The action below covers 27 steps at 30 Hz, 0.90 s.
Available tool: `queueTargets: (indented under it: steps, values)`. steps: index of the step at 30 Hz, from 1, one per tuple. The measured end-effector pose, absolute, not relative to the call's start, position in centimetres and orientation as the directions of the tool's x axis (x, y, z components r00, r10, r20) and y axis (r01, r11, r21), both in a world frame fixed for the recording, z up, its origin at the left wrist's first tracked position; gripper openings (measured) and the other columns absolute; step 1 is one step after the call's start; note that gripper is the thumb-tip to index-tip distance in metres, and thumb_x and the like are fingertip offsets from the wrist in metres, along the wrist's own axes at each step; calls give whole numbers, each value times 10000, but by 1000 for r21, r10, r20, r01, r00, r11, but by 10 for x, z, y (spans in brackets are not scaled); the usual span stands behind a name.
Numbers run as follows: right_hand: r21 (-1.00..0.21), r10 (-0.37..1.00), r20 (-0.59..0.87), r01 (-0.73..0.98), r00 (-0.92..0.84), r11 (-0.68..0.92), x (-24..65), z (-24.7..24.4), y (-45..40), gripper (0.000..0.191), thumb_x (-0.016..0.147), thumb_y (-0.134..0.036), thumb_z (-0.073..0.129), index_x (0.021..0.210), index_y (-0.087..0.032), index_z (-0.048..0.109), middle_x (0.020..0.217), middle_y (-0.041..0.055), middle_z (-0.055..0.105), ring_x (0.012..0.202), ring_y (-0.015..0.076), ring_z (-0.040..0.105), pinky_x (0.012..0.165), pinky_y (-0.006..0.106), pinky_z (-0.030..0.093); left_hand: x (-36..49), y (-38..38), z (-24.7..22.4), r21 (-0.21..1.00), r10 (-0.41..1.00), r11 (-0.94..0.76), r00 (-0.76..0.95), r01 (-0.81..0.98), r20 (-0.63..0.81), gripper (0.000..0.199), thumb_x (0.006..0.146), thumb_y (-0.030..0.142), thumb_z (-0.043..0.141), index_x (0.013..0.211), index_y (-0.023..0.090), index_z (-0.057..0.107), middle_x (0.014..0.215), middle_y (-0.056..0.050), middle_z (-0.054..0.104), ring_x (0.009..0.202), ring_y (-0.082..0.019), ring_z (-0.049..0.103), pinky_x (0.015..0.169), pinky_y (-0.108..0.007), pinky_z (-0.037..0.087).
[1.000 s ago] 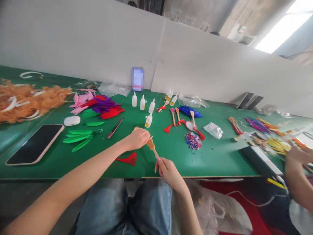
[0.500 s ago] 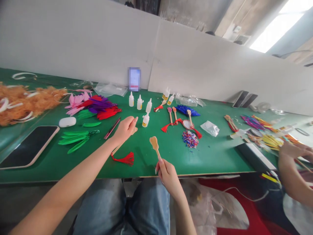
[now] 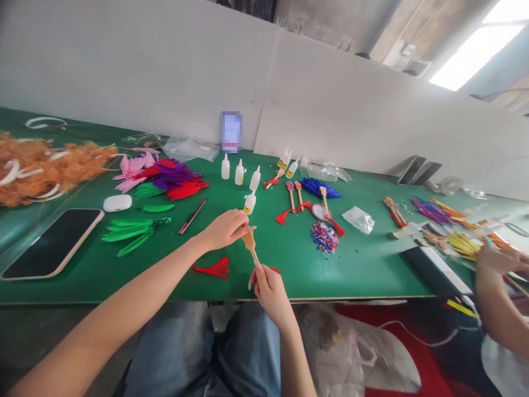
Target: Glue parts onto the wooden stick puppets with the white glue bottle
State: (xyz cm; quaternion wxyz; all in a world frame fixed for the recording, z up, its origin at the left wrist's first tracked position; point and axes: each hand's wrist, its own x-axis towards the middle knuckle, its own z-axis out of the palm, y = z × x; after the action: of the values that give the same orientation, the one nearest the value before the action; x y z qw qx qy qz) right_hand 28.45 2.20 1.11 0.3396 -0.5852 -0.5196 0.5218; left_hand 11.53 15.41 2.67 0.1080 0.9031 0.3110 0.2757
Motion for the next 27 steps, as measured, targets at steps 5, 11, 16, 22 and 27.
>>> queueTargets:
  steps: [5,11,16,22,27]
  values:
    - [-912,968,-233,367,-91,-185,286,11,23,543,869,-652,311,625,-192,467,401,-63,357,353,68,300,378,202,241,116,152,28,181,559,-826,731,534,392,349,962,347,305,745,171,513,758,-34,517,708,-163,480,670,-287,350]
    - [-871,954,-265,459,-136,-176,297,20,25,539,890,-616,293,602,-198,474,398,-57,361,348,77,306,387,211,251,118,146,32,170,561,-824,739,540,374,373,963,267,282,697,159,519,706,-40,522,703,-162,496,682,-296,349]
    - [-881,956,-258,440,-142,-172,302,22,24,536,880,-624,315,603,-195,479,396,-55,371,353,75,298,384,209,239,120,145,30,370,636,-769,682,520,362,354,959,250,272,666,172,457,673,-27,519,664,-144,498,656,-281,361]
    - [-924,965,-257,309,-58,-227,301,16,22,537,839,-678,344,623,-199,452,367,-76,332,329,62,240,366,206,193,114,153,32,634,806,-585,447,506,387,364,966,346,255,655,195,366,625,11,443,559,-114,425,556,-253,328]
    - [-901,961,-267,373,-75,-221,298,15,23,527,858,-656,326,623,-201,454,396,-69,345,345,68,270,372,208,215,117,149,33,516,728,-683,537,517,426,393,957,421,277,662,189,395,639,2,453,619,-131,450,607,-262,355]
